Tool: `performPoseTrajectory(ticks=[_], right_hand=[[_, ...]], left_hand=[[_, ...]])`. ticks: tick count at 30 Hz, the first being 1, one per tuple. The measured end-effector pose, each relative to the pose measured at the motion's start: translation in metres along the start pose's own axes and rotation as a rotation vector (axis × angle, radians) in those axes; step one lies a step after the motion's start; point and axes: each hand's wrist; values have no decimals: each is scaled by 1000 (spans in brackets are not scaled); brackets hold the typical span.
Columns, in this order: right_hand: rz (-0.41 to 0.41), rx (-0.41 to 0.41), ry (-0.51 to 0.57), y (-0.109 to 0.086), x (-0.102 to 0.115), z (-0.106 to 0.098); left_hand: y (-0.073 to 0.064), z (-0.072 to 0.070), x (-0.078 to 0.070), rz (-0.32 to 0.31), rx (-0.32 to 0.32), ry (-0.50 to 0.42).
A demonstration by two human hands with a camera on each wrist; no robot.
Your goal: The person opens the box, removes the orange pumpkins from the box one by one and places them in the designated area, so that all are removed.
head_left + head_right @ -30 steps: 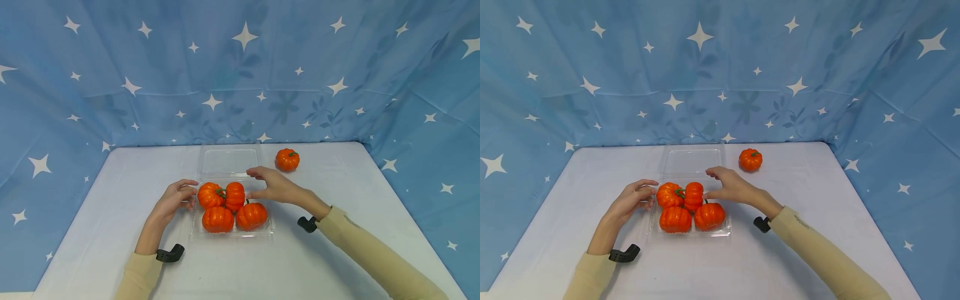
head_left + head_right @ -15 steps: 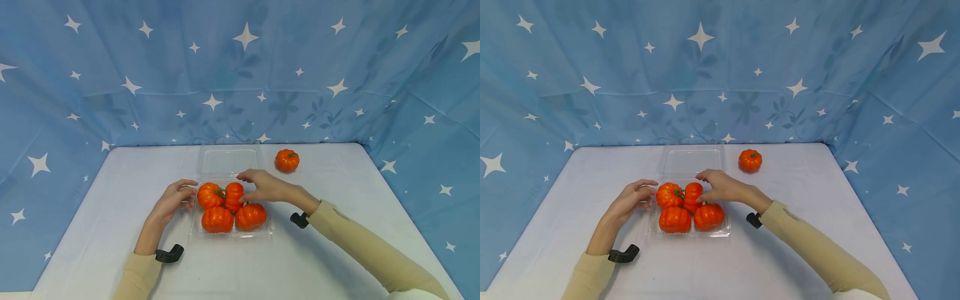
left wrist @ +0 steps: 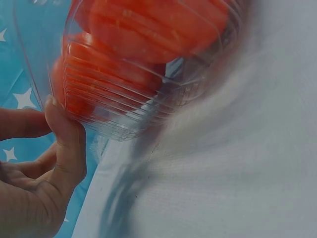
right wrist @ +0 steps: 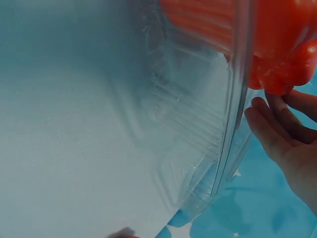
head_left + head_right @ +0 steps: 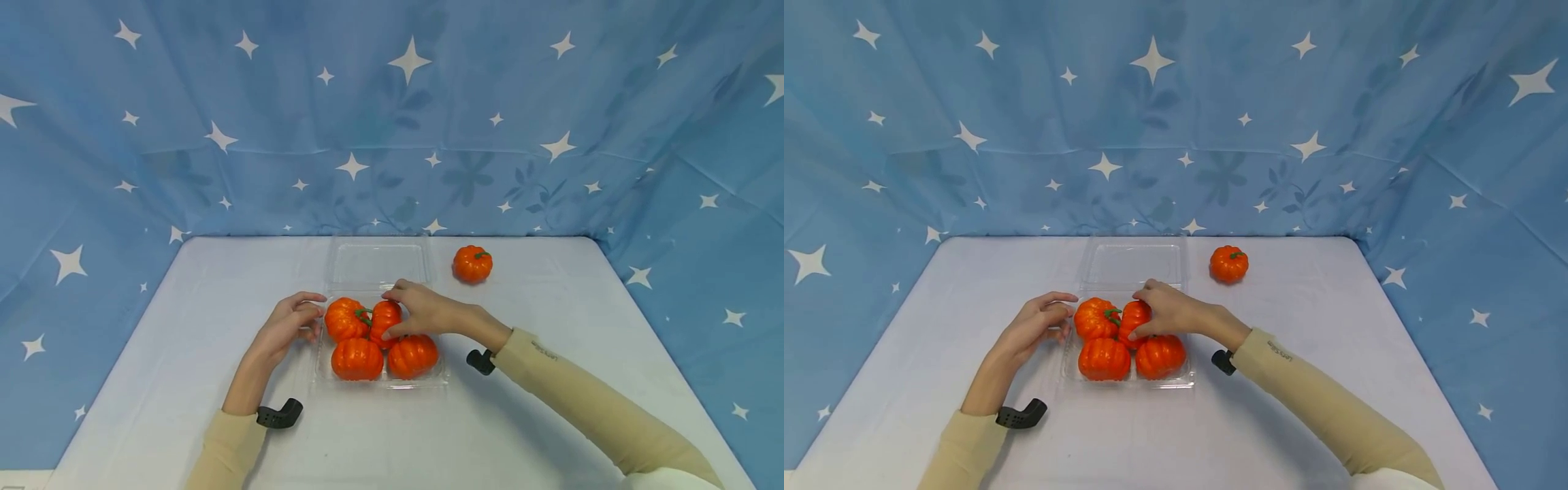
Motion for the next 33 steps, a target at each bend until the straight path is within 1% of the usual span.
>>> performPoseTrajectory(ticks=[7, 14, 18, 26, 33], right_hand=[[-9, -16, 2, -1, -2, 2], [-14, -4, 71, -4, -4, 2], [-16, 2, 84, -6, -4, 0], [-63, -20, 126, -12, -9, -4], [-84, -29, 197, -18, -16, -6]], left_hand=[[1, 0, 0, -1, -3, 2], [1, 0, 1, 0, 0, -1], [2, 1, 1, 2, -2, -5], [3, 1, 1, 10, 8, -6], [2, 0, 1, 8, 8, -7]])
Point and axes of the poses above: each hand's wrist, its own y-axis towards the middle knuckle, its own z-axis out of the palm, x = y × z, and after that the axes turned 7 degrees about z, right-handed
